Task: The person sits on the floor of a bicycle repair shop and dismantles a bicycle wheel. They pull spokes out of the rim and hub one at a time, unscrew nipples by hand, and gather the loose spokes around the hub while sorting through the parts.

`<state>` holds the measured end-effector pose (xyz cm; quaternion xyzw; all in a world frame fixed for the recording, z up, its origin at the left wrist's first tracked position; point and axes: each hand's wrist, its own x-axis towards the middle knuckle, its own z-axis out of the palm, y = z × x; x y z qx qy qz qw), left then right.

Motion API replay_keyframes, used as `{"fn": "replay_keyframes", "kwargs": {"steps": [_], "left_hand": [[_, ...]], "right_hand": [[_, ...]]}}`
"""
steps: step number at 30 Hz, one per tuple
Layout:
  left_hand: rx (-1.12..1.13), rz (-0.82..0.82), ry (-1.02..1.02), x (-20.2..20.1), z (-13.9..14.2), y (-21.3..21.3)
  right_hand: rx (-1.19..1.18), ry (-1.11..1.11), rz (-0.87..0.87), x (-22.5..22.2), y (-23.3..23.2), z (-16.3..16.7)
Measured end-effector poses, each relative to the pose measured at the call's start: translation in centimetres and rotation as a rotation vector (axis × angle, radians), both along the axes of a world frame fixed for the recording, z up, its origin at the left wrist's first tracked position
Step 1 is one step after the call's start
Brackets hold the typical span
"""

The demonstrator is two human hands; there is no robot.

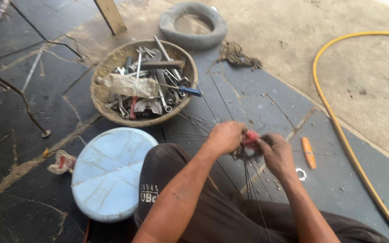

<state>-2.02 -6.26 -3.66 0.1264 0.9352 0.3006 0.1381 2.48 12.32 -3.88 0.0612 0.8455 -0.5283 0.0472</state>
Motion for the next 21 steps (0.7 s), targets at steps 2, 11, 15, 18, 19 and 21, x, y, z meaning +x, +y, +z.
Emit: {"fn": "replay_keyframes", "kwargs": {"steps": [2,11,15,18,19,21], "left_hand": [[0.004,0.078,0.057,-0.2,0.1,0.3],[0.155,0.246,0.05,0.2,-0.4,1.2],[0.073,0.243,-0.01,0.7,0.9,1.5],[0.045,0.262,-0.066,0.7,1.0,1.8],[0.037,0.273,-0.094,0.6,0.9,1.8],[0.083,0.274,0.0,0.3,0.5,1.6]], "right_hand": [[0.126,0.192,0.008,0.1,-0.1,0.6],[0.574,0.838,0.024,1.8,0.2,2.0],[0.634,0.704,0.034,1.3,0.3,2.1],[0.709,0.284,0.031,1.1,1.2,2.3],[0.725,0.221,0.096,1.1,1.7,2.3],[0.751,0.095,0.222,1.3,2.9,2.6]]}}
